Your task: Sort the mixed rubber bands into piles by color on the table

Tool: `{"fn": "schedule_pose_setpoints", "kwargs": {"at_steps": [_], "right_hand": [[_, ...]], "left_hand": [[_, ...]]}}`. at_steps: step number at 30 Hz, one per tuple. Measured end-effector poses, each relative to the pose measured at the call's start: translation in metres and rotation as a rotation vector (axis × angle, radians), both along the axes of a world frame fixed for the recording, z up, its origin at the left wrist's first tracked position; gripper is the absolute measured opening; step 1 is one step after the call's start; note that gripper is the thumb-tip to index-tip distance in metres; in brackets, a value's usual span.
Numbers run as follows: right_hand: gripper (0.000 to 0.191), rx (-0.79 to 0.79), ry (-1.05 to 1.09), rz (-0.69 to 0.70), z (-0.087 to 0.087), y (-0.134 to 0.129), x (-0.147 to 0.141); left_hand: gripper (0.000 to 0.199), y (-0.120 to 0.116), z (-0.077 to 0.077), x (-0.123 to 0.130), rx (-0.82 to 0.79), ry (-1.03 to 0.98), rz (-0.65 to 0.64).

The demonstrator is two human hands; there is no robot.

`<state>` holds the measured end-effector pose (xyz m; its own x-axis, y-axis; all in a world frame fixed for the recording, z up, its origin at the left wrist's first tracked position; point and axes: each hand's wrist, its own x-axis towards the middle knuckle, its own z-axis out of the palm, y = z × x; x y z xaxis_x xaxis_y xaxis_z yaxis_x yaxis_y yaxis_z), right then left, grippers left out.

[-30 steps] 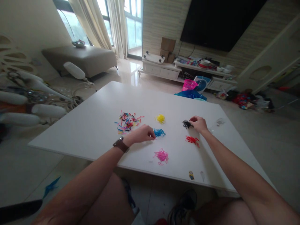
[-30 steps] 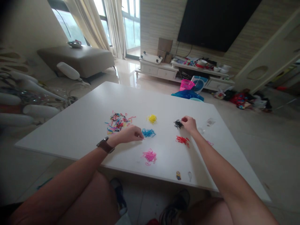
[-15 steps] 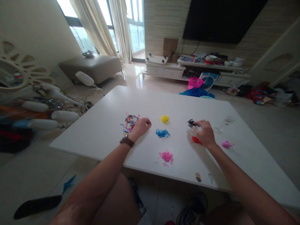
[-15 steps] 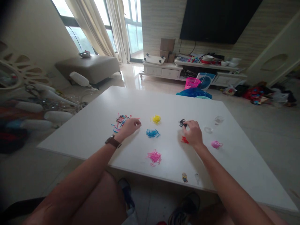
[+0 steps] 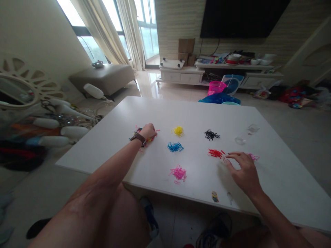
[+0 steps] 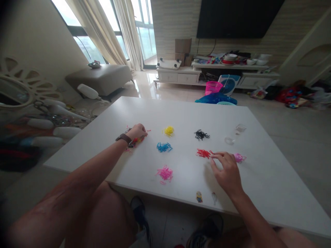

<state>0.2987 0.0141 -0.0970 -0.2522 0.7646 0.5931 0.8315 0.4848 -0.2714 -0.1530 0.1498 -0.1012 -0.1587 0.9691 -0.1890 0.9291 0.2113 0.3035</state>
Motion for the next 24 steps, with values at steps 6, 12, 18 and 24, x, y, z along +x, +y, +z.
{"fn": "schedule_pose_setpoints", "kwargs": {"at_steps": [6, 12, 18, 24], "right_hand": [[0.008, 0.021, 0.053, 0.022, 0.014, -0.005, 0.002], [0.006, 0.054, 0.070, 0.034, 0.027, -0.012, 0.006], [0.006, 0.049, 0.072, 0.049, 0.029, -0.015, 0.009], [0.008, 0.033, 0.067, 0.057, 0.029, -0.016, 0.009]], "left_hand": [[0.009, 0.009, 0.010, 0.014, -0.004, 0.000, -0.003], [0.011, 0.014, 0.015, 0.013, 0.092, -0.020, -0.068], [0.007, 0.012, 0.005, 0.015, 0.102, -0.063, -0.068], [0.010, 0.013, 0.013, 0.006, 0.047, -0.188, 0.004]]}}
